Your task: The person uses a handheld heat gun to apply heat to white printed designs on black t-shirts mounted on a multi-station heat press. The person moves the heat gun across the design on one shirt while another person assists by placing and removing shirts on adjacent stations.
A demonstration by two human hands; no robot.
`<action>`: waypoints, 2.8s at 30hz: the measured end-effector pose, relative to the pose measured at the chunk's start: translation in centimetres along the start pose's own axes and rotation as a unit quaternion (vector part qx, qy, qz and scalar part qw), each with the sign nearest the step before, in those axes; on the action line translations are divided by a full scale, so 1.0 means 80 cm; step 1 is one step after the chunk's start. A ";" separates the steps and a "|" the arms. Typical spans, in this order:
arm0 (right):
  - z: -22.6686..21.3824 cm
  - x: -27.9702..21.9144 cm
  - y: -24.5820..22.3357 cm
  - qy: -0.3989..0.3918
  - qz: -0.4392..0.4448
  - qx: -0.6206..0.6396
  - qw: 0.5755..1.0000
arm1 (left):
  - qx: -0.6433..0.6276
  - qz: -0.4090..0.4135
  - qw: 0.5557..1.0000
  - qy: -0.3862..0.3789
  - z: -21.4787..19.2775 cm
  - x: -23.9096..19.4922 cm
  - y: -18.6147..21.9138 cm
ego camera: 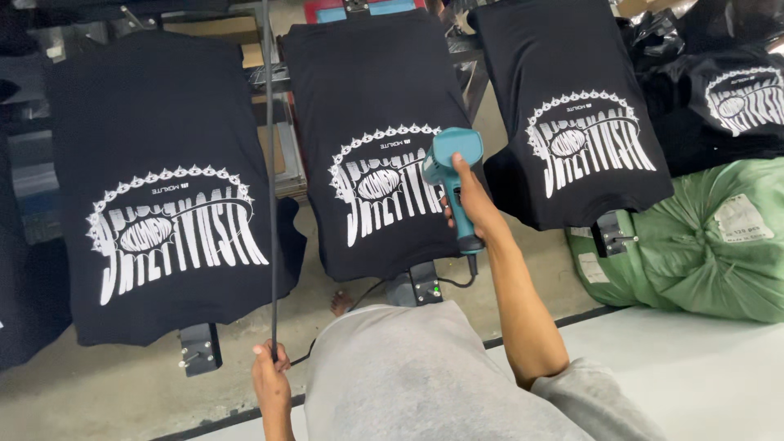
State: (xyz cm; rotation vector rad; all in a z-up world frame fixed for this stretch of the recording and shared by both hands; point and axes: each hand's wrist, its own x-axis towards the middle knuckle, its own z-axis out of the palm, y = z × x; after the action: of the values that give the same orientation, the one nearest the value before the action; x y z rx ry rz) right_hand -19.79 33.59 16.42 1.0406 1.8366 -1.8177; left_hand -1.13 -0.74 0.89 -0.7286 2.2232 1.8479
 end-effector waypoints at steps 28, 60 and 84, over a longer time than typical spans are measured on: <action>-0.023 -0.004 0.033 0.011 0.043 -0.017 0.999 | -0.010 0.004 1.000 0.008 0.010 -0.008 0.003; -0.037 -0.022 0.057 -0.004 0.046 0.019 0.999 | -0.019 -0.023 1.000 -0.004 0.007 -0.001 0.013; -0.025 0.013 0.032 0.018 0.021 0.012 1.000 | -0.021 -0.028 0.999 0.020 0.006 -0.007 0.006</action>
State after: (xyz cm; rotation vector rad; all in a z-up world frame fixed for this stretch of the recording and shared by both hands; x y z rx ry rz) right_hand -18.21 35.51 14.08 1.1191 1.8041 -1.8113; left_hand -0.98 -0.08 1.48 -0.8317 2.1710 1.8749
